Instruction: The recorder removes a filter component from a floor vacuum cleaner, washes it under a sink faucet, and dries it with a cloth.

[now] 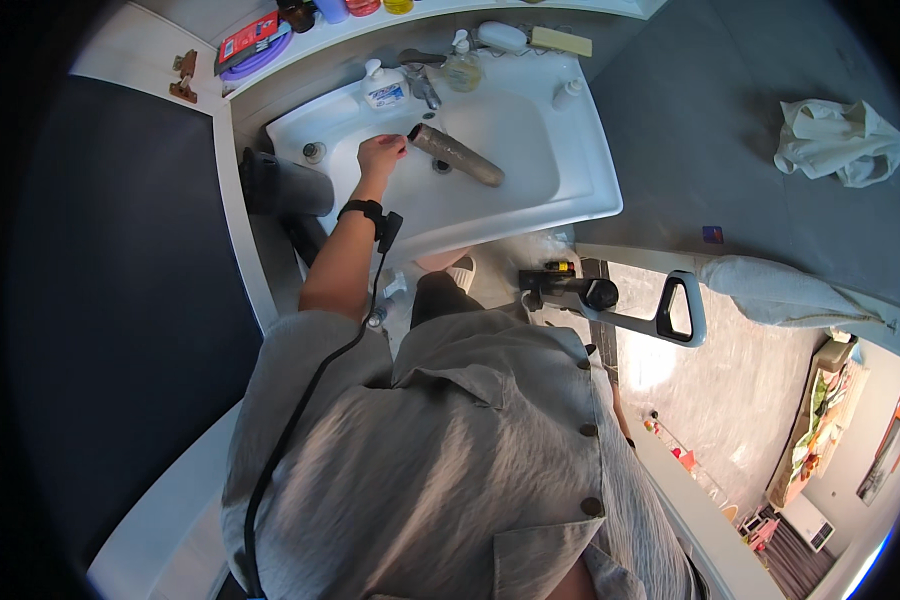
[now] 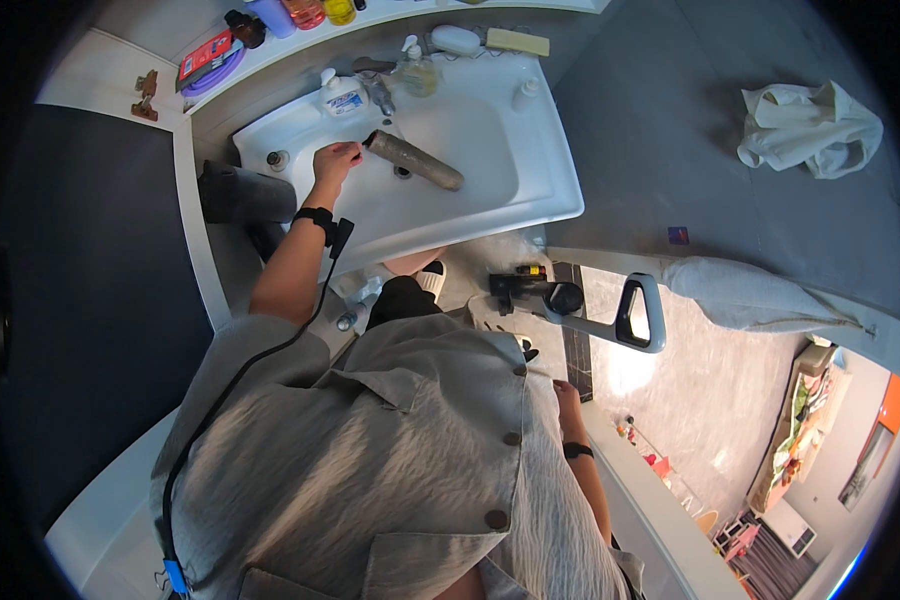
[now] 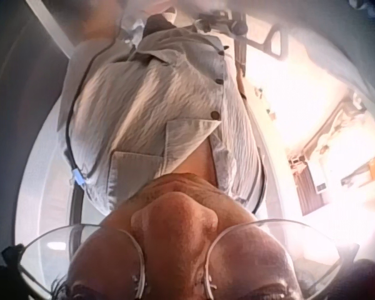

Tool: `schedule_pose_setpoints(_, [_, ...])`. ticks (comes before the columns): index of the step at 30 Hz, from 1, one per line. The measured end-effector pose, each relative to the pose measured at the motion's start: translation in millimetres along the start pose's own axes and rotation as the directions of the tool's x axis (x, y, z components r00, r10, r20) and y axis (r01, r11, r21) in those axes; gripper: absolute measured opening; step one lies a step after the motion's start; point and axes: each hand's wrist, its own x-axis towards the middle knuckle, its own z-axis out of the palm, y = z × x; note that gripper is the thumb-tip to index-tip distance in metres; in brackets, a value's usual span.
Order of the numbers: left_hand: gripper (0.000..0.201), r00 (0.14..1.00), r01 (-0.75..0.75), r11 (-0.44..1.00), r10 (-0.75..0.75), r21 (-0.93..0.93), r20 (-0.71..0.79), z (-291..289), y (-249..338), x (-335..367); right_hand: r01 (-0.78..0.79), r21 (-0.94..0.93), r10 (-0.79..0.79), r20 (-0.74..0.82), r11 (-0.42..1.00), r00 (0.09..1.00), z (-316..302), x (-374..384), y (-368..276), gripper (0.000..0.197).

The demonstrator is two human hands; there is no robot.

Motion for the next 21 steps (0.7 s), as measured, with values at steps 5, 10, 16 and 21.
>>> schedule_pose_setpoints(5, [0.014, 0.978, 0.204, 0.978, -0.202, -0.033, 0.049, -22, -9, -32, 0.225, -0.281, -0.186, 0.159, 0.933, 0.970, 41, -12, -189, 0.037])
schedule_pose_setpoints(10, [0.014, 0.935, 0.348, 0.937, -0.345, -0.024, 0.081, -26, -17, -68, 0.633, -0.432, -0.507, 0.379, 0.642, 0.774, 101, 7, -344, 0.033])
schedule_pose_setpoints(16, [0.020, 0.877, 0.472, 0.876, -0.455, -0.098, 0.151, -40, -37, -91, 0.897, -0.366, -0.805, 0.438, 0.246, 0.400, 189, 20, -551, 0.030])
schedule_pose_setpoints(21, [0.034, 0.858, 0.503, 0.855, -0.476, -0.131, 0.192, -50, -41, -106, 0.898, -0.431, -0.906, 0.408, -0.086, 0.109, 262, 19, -659, 0.037])
